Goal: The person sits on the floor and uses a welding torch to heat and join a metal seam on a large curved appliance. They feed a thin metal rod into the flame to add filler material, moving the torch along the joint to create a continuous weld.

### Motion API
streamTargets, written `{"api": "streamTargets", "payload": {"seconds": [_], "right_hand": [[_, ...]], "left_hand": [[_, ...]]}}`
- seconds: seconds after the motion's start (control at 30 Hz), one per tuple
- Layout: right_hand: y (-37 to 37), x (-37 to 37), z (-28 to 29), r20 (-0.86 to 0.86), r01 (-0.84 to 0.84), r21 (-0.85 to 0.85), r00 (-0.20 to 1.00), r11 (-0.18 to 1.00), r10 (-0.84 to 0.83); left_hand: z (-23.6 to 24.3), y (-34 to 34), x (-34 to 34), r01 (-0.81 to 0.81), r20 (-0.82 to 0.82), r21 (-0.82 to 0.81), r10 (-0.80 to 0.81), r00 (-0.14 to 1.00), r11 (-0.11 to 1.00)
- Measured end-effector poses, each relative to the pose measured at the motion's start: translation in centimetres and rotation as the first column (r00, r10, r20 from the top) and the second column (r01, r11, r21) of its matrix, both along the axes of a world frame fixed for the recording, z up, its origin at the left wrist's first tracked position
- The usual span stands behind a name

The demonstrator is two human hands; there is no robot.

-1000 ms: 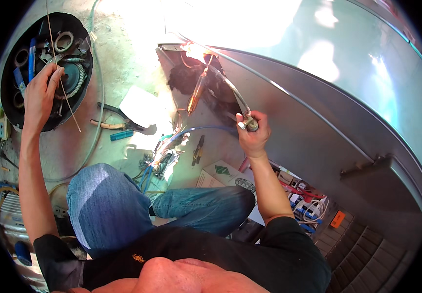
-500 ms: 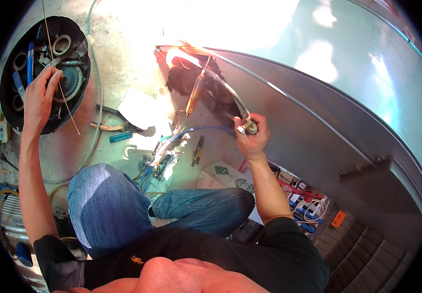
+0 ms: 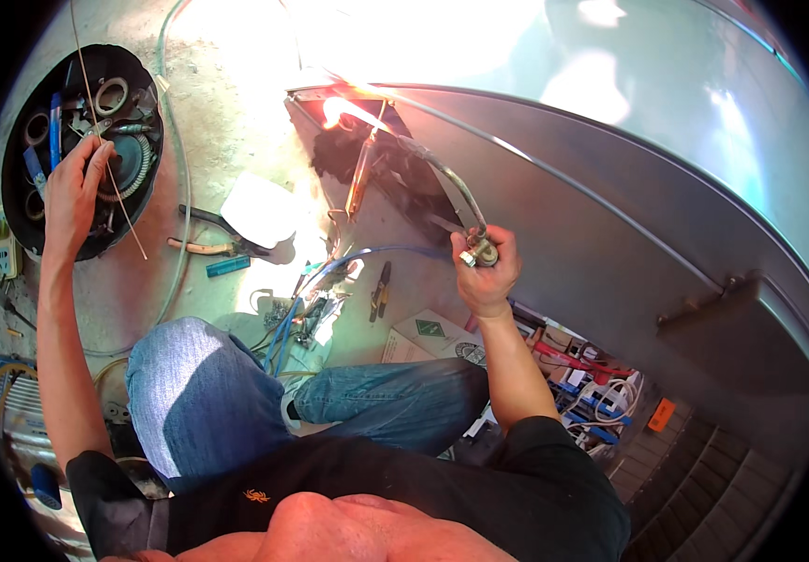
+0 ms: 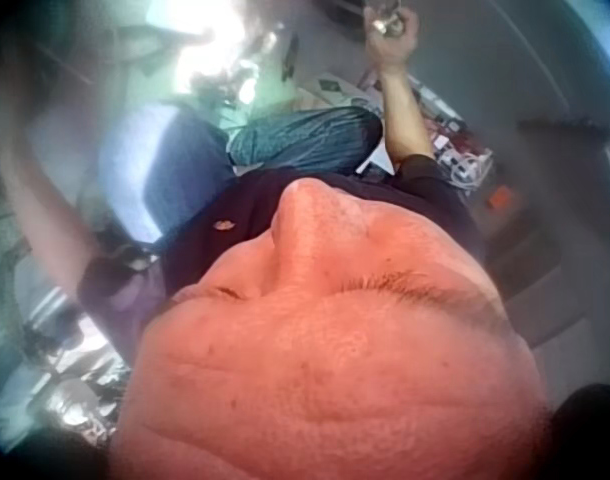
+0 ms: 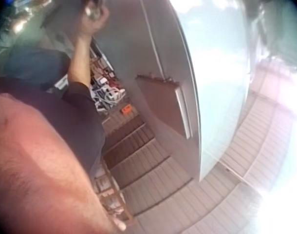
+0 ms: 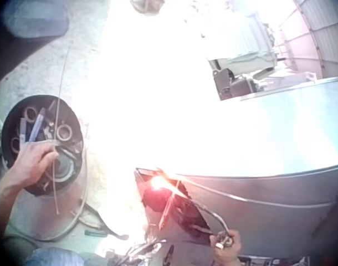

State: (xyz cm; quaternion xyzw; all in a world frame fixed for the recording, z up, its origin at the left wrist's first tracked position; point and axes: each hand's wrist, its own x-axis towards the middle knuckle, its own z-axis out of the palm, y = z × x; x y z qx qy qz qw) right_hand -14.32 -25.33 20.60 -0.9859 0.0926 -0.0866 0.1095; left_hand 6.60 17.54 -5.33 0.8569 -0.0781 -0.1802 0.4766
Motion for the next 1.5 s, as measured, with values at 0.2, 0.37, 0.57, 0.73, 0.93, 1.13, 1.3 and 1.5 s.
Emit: {"api": "streamTargets", "payload": {"seconds": [0.2, 0.37, 0.57, 0.73, 0.93, 1.13, 1.3, 1.5], "right_hand": [[-0.6, -1.9, 0.3, 0.074, 0.097, 0.153, 0.991, 0.983, -0.109], [-1.3, -4.8, 2.2, 0.056, 0.167, 0.110, 0.983, 0.980, -0.174], [-3.1, -8.8, 5.0, -0.067, 0.345, 0.124, 0.938, 0.930, -0.339], [-3.9, -12.2, 5.5, -0.125, 0.428, 0.317, 0.903, 0.846, -0.410], [-4.3, -18.5, 7.1, -0.171, 0.580, 0.432, 0.805, 0.691, -0.568], [-2.4, -26.3, 10.9, -0.270, 0.688, 0.558, 0.678, 0.463, -0.683], [-0.5, -32.5, 11.2, -0.166, 0.686, 0.530, 0.660, 0.498, -0.733], [1.1, -38.1, 11.8, -0.105, 0.802, 0.418, 0.508, 0.426, -0.855]], "left_hand": [[-0.1, 0.3, 0.1, 0.018, -0.004, 0.011, -0.018, 1.000, 1.000], [-0.2, 0.2, 0.4, 0.044, -0.054, 0.016, -0.043, 0.998, 0.999], [0.0, 0.3, 0.5, 0.046, -0.053, 0.019, -0.045, 0.998, 0.999], [-1.3, 0.5, 1.4, 0.072, -0.115, -0.087, -0.082, 0.990, 0.994], [-2.4, 2.2, 3.5, 0.056, -0.422, -0.176, -0.127, 0.898, 0.983], [-1.3, 0.7, 3.9, -0.038, -0.548, -0.148, -0.050, 0.835, 0.988], [-1.8, 0.4, 4.5, -0.089, -0.600, -0.169, -0.031, 0.799, 0.982], [-1.7, -0.2, 3.7, -0.150, -0.590, -0.158, 0.029, 0.807, 0.976]]}}
